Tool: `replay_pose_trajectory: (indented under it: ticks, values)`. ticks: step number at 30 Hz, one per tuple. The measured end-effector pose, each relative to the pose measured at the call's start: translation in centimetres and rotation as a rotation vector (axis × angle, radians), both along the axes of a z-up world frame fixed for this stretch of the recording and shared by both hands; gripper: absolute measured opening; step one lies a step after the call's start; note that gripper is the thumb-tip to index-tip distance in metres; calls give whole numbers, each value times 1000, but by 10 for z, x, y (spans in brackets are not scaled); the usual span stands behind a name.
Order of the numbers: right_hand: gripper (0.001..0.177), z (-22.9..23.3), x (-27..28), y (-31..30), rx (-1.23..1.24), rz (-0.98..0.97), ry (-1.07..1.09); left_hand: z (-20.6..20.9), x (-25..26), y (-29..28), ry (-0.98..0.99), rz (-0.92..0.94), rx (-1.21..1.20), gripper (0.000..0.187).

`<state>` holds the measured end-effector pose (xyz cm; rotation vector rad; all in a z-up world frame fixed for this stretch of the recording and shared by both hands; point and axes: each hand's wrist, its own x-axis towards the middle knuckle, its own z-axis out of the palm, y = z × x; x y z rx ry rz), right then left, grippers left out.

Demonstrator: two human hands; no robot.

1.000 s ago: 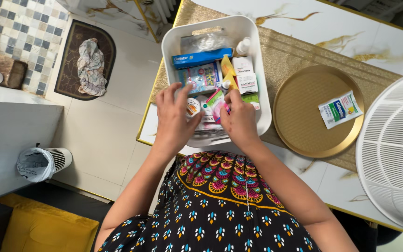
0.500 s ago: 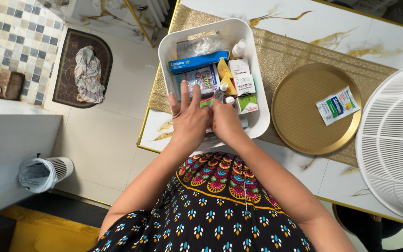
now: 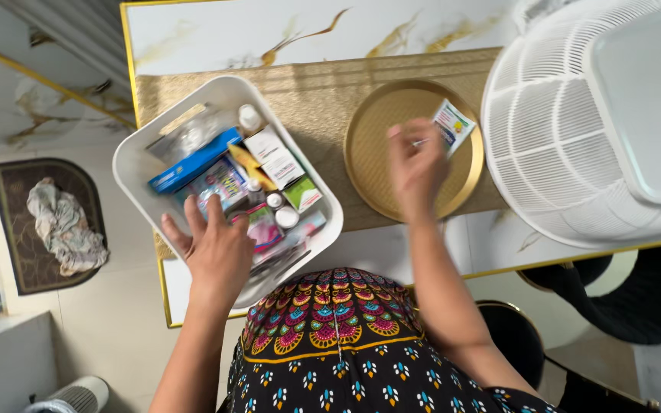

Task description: The person transfers various medical supplies from a gold tray into a white plastic bin, arranging them by hand. The person then wipes the white bin and the gold tray with a white cloth.

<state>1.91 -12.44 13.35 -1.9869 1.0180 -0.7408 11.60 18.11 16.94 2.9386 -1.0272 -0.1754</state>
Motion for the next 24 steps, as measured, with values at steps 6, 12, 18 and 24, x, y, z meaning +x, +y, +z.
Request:
replay_pose_trajectory:
  ticks: [6,12,18,24]
  values:
    - [93,-90,-29,-97,-56,-610,668,10,0,-21,15,-20,-212,43]
    - [56,-122,-1,-99,-58,-434,321,7,-9,-24,-2,0,-255,48]
    - [17,-73,-20,-59,533,34,-629,27,-16,-30,24,68,-595,41]
    - [22,9,-43,45,640,127,-565,39,-39,-69,721,148,-1253,61]
